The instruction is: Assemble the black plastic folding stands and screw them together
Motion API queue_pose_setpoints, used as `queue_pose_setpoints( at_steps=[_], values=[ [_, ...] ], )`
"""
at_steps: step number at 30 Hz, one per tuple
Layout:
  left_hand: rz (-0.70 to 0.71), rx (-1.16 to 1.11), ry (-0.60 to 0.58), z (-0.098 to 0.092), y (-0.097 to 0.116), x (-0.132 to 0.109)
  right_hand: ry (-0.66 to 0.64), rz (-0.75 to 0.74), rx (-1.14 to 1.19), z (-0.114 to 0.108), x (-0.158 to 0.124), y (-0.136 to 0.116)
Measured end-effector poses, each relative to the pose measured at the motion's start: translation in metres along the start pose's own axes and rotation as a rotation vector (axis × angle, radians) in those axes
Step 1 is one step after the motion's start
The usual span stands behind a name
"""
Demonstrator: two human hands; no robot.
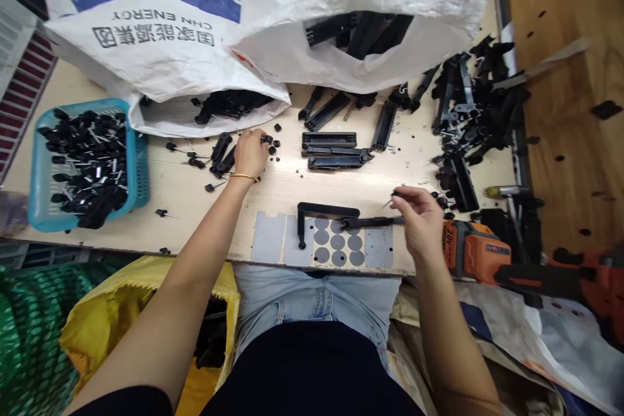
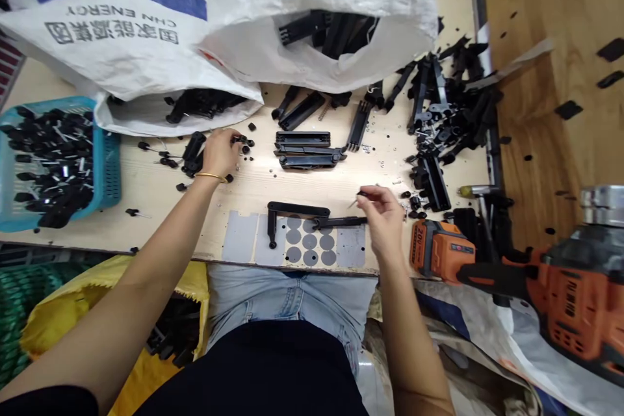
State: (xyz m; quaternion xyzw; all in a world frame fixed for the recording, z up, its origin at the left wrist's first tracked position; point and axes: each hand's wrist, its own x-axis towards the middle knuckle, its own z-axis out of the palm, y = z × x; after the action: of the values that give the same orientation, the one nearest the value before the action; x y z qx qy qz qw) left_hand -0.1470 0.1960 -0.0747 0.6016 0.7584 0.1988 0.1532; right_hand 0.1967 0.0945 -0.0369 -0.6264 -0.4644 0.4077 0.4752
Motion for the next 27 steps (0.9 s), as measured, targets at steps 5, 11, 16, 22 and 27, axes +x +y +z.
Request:
queue_pose_setpoints(
  at_steps=[5,11,16,22,27],
  values=[
    [-0.005,-0.026,0.035,-0.007,0.003,-0.006,-0.030,0.008,0.036,0.029,-0.029,0.009],
    [0.118,-0.423,0.158,-0.027,0.025,-0.079,-0.149,-0.487,-0.425,0.026,-0.028,0.008],
    [0.039,-0.831,-0.036,-0.004,0.040,-0.133,-0.224,-0.798,-0.689,0.028,-0.032,0.001],
    [0.043,-0.785,-0.016,0.006,0.041,-0.140,-0.242,-0.699,-0.638,0.029,-0.034,0.018],
    [0.288,-0.552,-0.001,-0.010,0.044,-0.149,-0.263,-0.624,-0.620,0.023,-0.042,0.033]
  ],
)
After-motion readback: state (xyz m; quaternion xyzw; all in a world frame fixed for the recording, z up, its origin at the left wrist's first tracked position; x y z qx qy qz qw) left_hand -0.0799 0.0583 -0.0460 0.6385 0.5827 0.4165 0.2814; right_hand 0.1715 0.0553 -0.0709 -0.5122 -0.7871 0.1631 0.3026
